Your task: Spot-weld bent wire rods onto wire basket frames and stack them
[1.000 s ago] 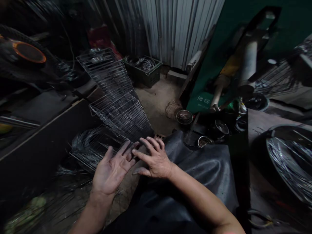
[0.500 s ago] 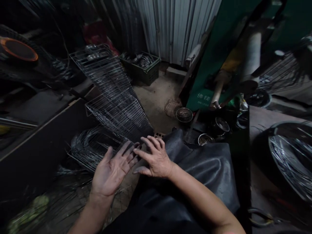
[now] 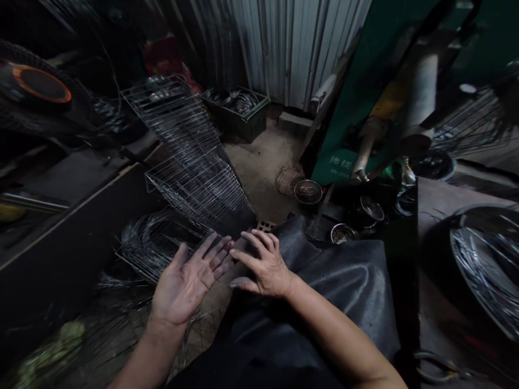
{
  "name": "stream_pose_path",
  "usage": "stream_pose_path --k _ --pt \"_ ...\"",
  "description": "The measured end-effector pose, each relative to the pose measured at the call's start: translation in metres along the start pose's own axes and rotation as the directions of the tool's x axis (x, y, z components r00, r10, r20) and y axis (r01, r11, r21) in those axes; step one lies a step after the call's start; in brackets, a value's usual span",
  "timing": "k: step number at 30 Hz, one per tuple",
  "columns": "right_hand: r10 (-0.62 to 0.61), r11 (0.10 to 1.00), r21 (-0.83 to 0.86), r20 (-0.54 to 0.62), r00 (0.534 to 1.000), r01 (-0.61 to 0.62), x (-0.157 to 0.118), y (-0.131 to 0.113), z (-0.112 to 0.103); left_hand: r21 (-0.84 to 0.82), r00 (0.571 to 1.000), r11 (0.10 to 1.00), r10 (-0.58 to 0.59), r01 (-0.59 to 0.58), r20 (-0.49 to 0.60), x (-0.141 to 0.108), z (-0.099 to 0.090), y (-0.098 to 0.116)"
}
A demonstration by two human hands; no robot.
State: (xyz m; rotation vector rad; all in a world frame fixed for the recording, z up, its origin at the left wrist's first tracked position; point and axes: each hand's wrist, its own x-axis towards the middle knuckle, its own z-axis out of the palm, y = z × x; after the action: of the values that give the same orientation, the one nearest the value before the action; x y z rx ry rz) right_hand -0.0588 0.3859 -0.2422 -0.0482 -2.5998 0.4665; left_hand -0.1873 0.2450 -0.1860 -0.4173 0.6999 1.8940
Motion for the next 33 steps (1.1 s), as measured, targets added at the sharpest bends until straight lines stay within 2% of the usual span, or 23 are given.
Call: stream_pose_path --k 9,14,20,22,26,28,30,33 --pt "0.035 0.999 -0.018 -0.029 0.999 -0.035 0.005 0.005 0.000 0.038 1.000 0.999 0.010 -0.009 -0.010 0.002 0.004 -0.002" --pt "0.028 0.999 -0.031 0.029 0.999 -0.027 0.005 0.004 -0.002 0.042 1.000 0.999 -0.016 0.016 -0.008 0.003 0.004 -0.004" --pt "0.017 1.000 -0.008 -0.016 1.000 -0.017 0.009 0.005 0.000 0.019 0.999 0.999 -0.038 0.038 0.018 0.005 0.000 -0.005" --pt "0.071 0.998 0.003 -0.023 0.997 -0.070 0.010 0.009 -0.003 0.014 0.999 0.999 -0.034 0.034 0.017 0.005 0.000 -0.004" --pt "0.265 0.960 0.101 -0.052 0.963 -0.259 0.003 0.025 -0.019 0.038 0.999 0.999 0.014 -0.015 0.029 -0.002 0.006 0.001" --pt "0.306 0.935 0.187 -0.005 0.952 -0.300 -0.007 0.035 -0.031 0.074 0.997 0.996 0.035 -0.040 0.072 -0.010 0.010 0.007" --pt "0.343 0.899 0.254 0.094 0.935 -0.356 -0.022 0.046 -0.041 0.126 0.992 0.991 0.025 -0.041 0.127 -0.019 0.008 0.016" --pt "0.444 0.838 0.264 0.180 0.878 -0.478 -0.055 0.056 -0.053 0.259 0.989 0.966 -0.018 -0.021 0.150 -0.025 -0.004 0.027"
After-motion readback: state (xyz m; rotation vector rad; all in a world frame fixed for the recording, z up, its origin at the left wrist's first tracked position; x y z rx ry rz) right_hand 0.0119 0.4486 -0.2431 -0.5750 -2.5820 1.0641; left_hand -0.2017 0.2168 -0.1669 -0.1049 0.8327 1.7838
